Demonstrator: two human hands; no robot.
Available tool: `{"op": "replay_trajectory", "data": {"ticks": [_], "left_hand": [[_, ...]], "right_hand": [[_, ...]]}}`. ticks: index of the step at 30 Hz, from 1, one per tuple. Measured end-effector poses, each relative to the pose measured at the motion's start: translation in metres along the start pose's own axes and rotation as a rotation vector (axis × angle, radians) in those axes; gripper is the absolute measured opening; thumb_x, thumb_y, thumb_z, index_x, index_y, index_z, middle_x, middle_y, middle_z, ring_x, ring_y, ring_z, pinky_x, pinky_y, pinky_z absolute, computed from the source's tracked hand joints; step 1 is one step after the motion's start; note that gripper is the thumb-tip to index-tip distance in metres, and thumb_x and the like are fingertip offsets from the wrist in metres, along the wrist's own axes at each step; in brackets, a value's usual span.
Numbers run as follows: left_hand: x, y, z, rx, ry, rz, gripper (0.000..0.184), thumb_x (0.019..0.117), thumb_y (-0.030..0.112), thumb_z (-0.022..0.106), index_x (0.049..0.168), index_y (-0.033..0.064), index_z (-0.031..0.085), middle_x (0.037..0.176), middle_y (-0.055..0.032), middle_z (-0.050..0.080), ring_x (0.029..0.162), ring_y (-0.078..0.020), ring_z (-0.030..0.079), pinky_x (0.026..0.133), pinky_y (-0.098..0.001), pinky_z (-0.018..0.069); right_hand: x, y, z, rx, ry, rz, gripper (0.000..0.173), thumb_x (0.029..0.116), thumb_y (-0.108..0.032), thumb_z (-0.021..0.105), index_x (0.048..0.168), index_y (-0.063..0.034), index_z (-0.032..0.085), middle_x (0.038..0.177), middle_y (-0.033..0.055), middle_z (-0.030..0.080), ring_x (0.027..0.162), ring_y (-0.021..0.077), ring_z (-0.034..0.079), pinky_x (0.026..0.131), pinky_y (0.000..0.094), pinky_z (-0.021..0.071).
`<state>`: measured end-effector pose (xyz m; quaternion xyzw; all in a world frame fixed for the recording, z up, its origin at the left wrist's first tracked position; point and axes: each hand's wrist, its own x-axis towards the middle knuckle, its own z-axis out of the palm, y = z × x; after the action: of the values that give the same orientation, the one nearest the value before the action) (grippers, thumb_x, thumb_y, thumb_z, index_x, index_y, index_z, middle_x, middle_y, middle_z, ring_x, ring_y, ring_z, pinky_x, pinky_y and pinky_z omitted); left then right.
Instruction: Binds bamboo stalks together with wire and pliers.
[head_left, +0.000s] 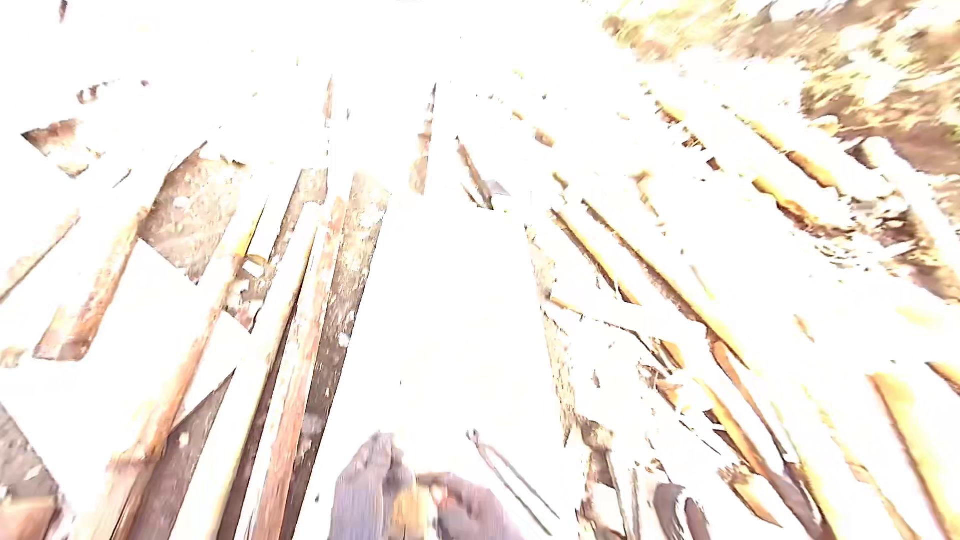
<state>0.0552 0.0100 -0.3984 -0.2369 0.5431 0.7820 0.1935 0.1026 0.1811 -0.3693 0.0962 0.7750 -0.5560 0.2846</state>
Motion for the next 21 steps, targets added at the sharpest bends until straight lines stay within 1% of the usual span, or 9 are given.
{"op": "replay_trajectory", "data": {"ticks": [2,5,7,9,10,12,14,17,21], "left_hand": [[0.004,0.01,-0.003,-0.037,-0.054,0.009,0.032,0.1107,0.023,0.045,0.123,-0.0009,0.063,0.097,-0.0116,0.069,0.079,-0.0203,0.068,0.075,-0.0357,0.0612],[0.021,0.006,-0.015,0.299,-0.12,0.036,0.041,0.1049,0.034,0.057,0.136,0.0084,0.063,0.125,-0.0065,0.071,0.108,-0.019,0.07,0.092,-0.0376,0.0603],[0.025,-0.018,-0.026,0.724,-0.044,-0.009,0.07,0.088,0.058,0.071,0.142,0.0169,0.059,0.135,-0.0022,0.066,0.121,-0.0178,0.065,0.101,-0.042,0.0559],[0.023,-0.042,-0.033,1.009,-0.035,-0.16,0.11,0.0663,0.079,0.077,0.151,0.0165,0.047,0.141,-0.0093,0.06,0.124,-0.0276,0.061,0.103,-0.0524,0.0522],[0.022,-0.052,-0.035,1.067,-0.06,-0.246,0.123,0.0589,0.081,0.079,0.155,0.0169,0.039,0.14,-0.011,0.061,0.122,-0.0294,0.063,0.101,-0.0543,0.0535],[0.02,-0.068,-0.034,1.098,-0.119,-0.361,0.133,0.0517,0.078,0.084,0.159,0.0193,0.03,0.134,-0.0127,0.065,0.117,-0.0304,0.067,0.098,-0.0556,0.0551],[0.025,-0.075,-0.031,1.089,-0.147,-0.394,0.133,0.0526,0.073,0.085,0.159,0.0173,0.029,0.132,-0.0139,0.066,0.117,-0.0297,0.066,0.099,-0.0538,0.0544],[0.034,-0.082,-0.028,1.004,-0.143,-0.427,0.129,0.0567,0.06,0.091,0.159,0.0137,0.027,0.133,-0.0174,0.063,0.121,-0.0308,0.064,0.103,-0.0525,0.0527],[0.037,-0.096,-0.035,0.849,-0.124,-0.43,0.121,0.0578,0.049,0.093,0.156,0.0155,0.031,0.129,-0.0161,0.065,0.11,-0.0274,0.07,0.094,-0.0496,0.0597]], "right_hand": [[0.008,-0.01,-0.012,-0.028,0.003,-0.002,0.036,0.1021,-0.023,0.049,0.133,-0.017,0.068,0.085,0.0026,0.071,0.069,0.0149,0.065,0.066,0.0387,0.0563],[0.021,-0.01,-0.056,-0.095,0.124,-0.025,0.038,0.0994,-0.02,0.05,0.132,-0.0143,0.068,0.1,0.0036,0.072,0.076,0.0142,0.067,0.071,0.038,0.058],[0.025,0.004,-0.094,-0.157,0.293,0.008,0.039,0.0976,-0.019,0.049,0.131,-0.0141,0.069,0.098,0.0054,0.072,0.077,0.0162,0.066,0.073,0.0409,0.0563],[0.031,0.021,-0.127,-0.231,0.441,0.027,0.037,0.1007,-0.02,0.048,0.13,-0.0161,0.07,0.094,0.0057,0.072,0.076,0.0179,0.065,0.072,0.0431,0.0559],[0.034,0.026,-0.138,-0.259,0.497,0.038,0.036,0.1012,-0.021,0.048,0.128,-0.0168,0.071,0.09,0.0051,0.071,0.073,0.0179,0.064,0.07,0.043,0.0551],[0.041,0.037,-0.146,-0.27,0.532,0.073,0.035,0.1016,-0.022,0.048,0.127,-0.0169,0.071,0.083,0.0039,0.068,0.07,0.0171,0.062,0.067,0.0412,0.0529],[0.05,0.055,-0.142,-0.232,0.503,0.139,0.036,0.0999,-0.022,0.049,0.127,-0.0176,0.071,0.082,0.0029,0.066,0.07,0.0165,0.06,0.067,0.0404,0.0507],[0.058,0.078,-0.12,-0.199,0.449,0.207,0.038,0.0991,-0.022,0.048,0.13,-0.0147,0.069,0.091,0.0041,0.071,0.08,0.0165,0.065,0.077,0.0409,0.0548],[0.065,0.093,-0.084,-0.163,0.494,0.338,0.04,0.101,-0.025,0.047,0.135,-0.0158,0.066,0.107,0.0088,0.072,0.095,0.0222,0.068,0.085,0.0474,0.0551]]}}
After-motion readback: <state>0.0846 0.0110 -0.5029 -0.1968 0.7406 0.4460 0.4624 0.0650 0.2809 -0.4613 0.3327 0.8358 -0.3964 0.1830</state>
